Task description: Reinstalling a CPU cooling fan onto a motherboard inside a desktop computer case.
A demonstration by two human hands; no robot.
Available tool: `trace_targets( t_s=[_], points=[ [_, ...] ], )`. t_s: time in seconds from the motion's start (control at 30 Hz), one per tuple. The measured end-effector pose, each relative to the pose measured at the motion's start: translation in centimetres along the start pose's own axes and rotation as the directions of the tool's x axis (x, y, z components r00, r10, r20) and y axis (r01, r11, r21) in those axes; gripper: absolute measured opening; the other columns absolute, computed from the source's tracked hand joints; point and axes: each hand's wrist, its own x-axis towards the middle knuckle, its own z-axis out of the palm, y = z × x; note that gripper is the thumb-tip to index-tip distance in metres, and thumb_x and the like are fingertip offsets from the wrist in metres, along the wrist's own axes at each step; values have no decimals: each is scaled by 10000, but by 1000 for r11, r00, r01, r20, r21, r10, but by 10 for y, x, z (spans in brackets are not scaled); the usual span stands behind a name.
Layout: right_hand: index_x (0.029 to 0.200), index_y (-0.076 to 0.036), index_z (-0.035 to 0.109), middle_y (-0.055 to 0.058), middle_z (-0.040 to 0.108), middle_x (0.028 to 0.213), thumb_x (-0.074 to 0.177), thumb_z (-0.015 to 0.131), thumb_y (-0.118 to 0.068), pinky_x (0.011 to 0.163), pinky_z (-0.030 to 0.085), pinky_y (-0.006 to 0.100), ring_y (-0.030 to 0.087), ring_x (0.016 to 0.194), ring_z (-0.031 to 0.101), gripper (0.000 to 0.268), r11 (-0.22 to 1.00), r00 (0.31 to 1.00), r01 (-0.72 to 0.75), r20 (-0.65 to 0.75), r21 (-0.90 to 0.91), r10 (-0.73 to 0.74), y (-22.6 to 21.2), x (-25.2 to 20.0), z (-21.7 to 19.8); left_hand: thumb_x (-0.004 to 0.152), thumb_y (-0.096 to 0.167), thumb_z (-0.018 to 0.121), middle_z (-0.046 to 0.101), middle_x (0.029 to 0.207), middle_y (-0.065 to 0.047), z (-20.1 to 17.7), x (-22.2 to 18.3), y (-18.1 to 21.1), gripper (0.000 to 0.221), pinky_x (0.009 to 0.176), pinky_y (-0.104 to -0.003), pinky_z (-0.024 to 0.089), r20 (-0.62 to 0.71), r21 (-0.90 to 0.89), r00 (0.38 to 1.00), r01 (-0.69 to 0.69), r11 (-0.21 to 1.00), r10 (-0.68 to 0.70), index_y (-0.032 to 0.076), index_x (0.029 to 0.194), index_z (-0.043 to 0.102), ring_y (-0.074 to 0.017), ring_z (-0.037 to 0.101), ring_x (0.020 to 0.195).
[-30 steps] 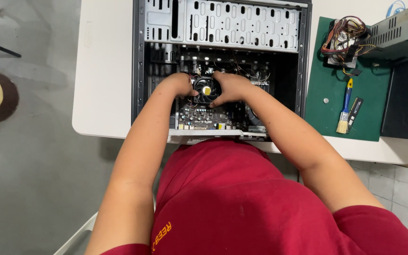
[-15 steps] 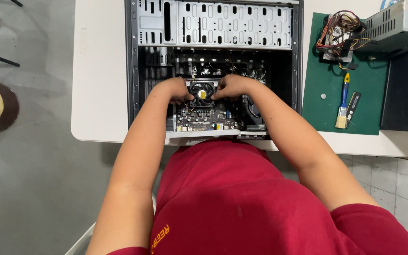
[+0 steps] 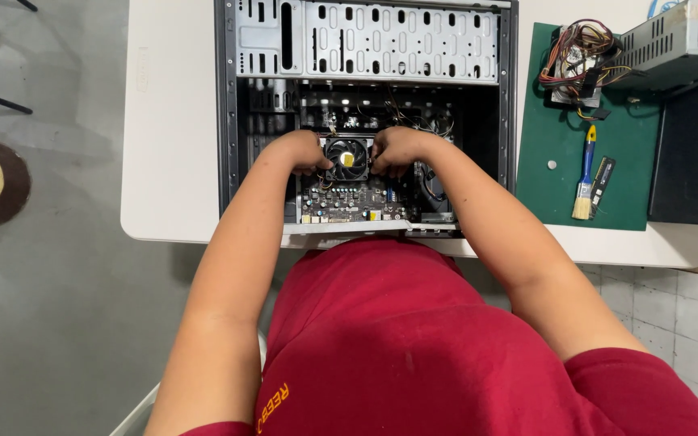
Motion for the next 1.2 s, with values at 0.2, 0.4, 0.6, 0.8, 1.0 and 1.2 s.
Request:
trace_targets(
  t_s=[0.2,0.4,0.6,0.8,1.0,1.2],
  points=[
    [1049,32,718,208,739,763,771,827,-253,576,656,425,321,639,752,413,996,996,-83,-17,-35,82,8,8,3,877,251,810,727,793,-224,-6,-16,10,412,560,-418,640,14,63,999,38,997,-39,-134,978,705,-311,760,673],
    [1113,55,699,249,734,779,857,702,-262,574,658,441,346,630,752,407,991,991,-136,-2,21,136,2,8,6,898,213,778,723,768,-212,-3,-10,5,326,588,-421,650,31,9,999,36,999,-36,-109,905,733,-308,766,686],
    [1159,74,662,280,729,826,933,546,-300,652,647,455,368,691,755,452,974,981,-191,-22,122,195,-5,-3,2,858,104,738,697,702,-222,5,21,-16,190,534,-442,642,20,-26,1000,22,999,-21,-85,842,738,-328,749,607],
    [1078,-34,699,200,731,802,713,886,-114,524,662,401,325,679,749,418,978,996,58,-54,-202,-70,7,11,-3,846,144,767,730,731,-208,3,21,-12,221,551,-430,638,-4,8,999,46,999,-46,-73,885,751,-309,757,619],
    [910,-156,763,69,764,796,746,831,-270,785,596,424,322,871,744,211,870,947,191,-149,-455,-286,8,10,3,845,152,764,744,722,-200,0,22,-15,222,527,-405,645,-33,98,999,33,995,-30,-70,855,765,-290,762,621],
    [864,-225,777,0,769,808,710,782,-377,758,599,433,267,872,746,217,842,944,167,-164,-513,-287,12,15,5,820,158,745,737,649,-155,10,34,-24,191,547,-405,651,-50,140,997,60,988,-54,-28,847,780,-261,760,596]
  ],
)
